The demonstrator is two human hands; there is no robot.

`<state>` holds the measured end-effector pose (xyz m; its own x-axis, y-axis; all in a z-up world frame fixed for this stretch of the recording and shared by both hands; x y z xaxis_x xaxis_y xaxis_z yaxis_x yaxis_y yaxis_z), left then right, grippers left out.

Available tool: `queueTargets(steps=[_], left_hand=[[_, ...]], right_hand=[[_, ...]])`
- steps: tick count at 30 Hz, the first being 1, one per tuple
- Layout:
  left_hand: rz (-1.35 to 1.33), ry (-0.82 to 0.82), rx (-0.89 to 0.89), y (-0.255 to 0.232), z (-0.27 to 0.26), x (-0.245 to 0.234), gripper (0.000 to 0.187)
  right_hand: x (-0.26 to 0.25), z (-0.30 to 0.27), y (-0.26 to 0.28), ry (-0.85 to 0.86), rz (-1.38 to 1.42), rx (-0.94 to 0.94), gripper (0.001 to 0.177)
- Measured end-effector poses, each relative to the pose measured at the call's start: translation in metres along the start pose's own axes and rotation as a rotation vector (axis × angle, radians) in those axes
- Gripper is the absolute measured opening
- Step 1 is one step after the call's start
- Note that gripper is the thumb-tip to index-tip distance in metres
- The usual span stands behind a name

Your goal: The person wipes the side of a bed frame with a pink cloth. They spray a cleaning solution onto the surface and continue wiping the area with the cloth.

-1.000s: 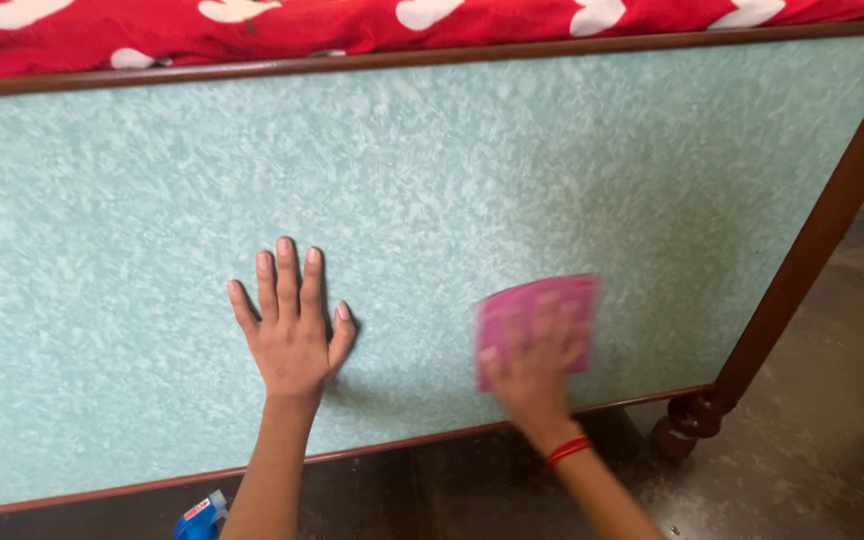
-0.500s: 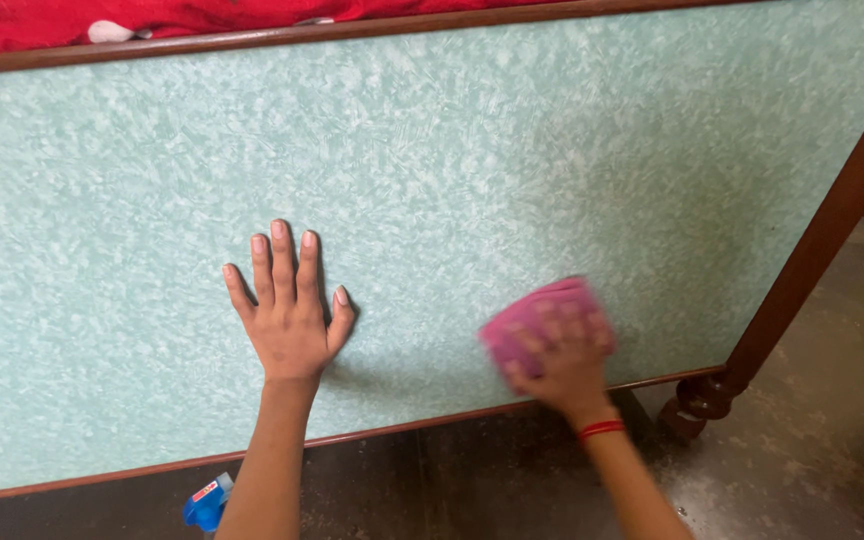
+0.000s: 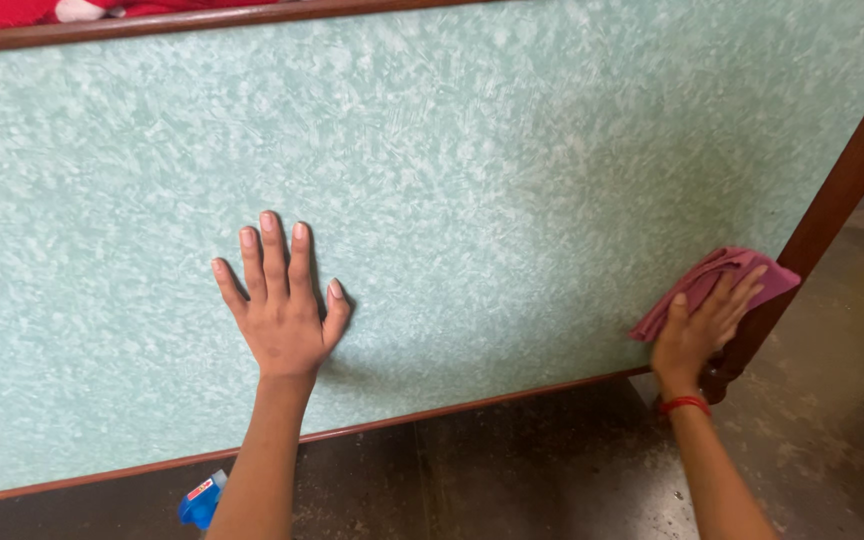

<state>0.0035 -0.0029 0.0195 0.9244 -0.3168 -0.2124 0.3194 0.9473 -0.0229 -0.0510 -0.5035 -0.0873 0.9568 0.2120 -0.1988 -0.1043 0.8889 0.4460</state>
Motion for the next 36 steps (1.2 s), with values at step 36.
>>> queueTargets(steps=[36], left_hand=[[0.02, -0.011, 0.012, -0.001, 0.0, -0.004, 0.065]], right_hand=[[0.069, -0.139, 0.063, 0.141, -0.059, -0.584, 0.062]])
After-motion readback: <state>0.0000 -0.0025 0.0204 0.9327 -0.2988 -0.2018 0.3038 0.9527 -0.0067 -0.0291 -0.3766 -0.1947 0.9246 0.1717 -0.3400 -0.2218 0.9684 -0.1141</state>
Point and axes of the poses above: each hand's wrist, its own z-axis towards the middle knuckle, its own x-axis out of the palm, y = z × x, the point moved 2 cm from there along z, towards the middle knuckle, and after that the axes turned 6 degrees about -x, right-handed, at the moved point
